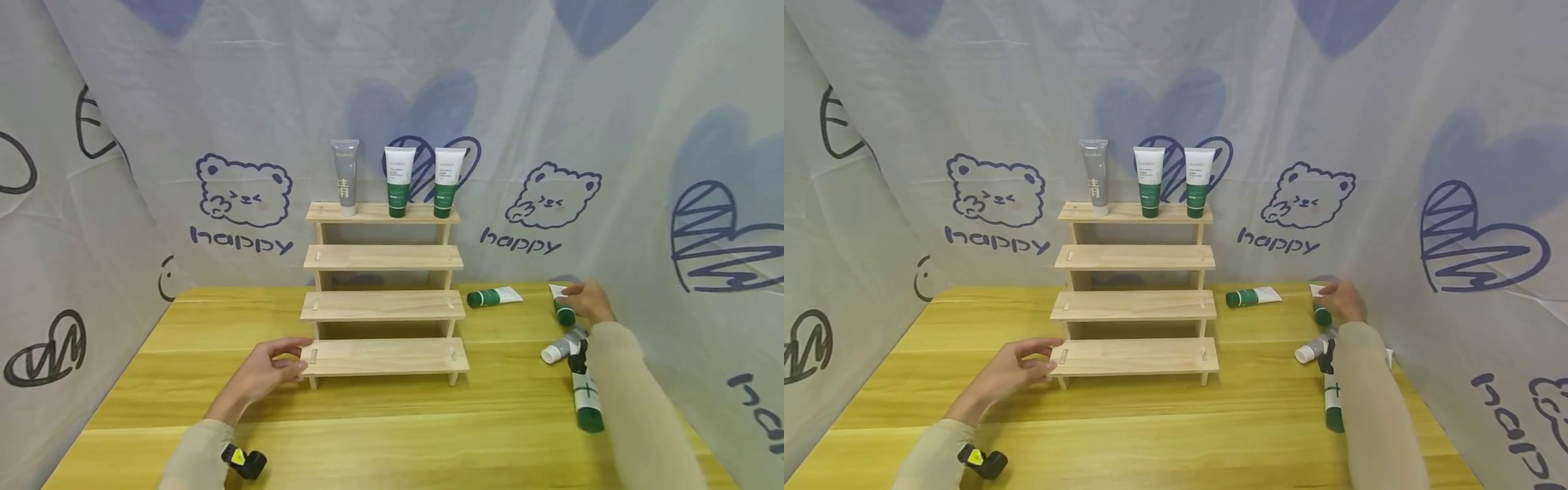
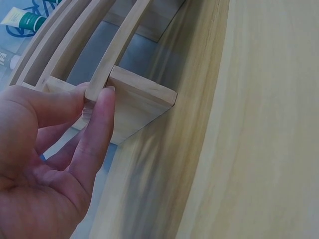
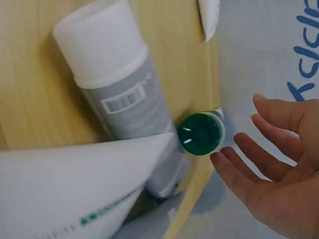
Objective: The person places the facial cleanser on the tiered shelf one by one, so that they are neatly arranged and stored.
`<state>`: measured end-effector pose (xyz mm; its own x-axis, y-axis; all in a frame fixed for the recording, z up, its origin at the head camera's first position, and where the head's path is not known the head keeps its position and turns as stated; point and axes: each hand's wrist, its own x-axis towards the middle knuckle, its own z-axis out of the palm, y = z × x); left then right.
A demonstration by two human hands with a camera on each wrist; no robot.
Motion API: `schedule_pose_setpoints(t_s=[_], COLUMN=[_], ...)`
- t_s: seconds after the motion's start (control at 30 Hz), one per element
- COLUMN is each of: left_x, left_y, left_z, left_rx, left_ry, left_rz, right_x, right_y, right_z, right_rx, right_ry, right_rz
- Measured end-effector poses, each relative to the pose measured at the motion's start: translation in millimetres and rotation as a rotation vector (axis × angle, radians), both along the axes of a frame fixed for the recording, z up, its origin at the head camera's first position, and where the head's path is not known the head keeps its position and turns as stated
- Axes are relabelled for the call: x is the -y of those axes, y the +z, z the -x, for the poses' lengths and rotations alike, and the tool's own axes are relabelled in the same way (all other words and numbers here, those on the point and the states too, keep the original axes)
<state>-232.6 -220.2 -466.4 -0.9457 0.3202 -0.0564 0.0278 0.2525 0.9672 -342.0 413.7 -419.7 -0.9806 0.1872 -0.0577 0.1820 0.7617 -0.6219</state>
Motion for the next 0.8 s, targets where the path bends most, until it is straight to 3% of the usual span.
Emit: schedule_pose_setpoints(t_s=[0.43,0.8], left_x=[0.0,2.0], left_y=[-0.3,-2.6], left_z=[-0.4,0.5], left_rx=[0.002,-0.004], left_ry=[0.011,0.013], left_rz=[0.006,0.021], right_x=[-8,3], right_y=[-23.7,-24.9], right_z=[-0.7,6.4], right_rx=[-0.005,0.074], right_ry=[-0.136,-0.188], right_rz=[-0.007,-0.051])
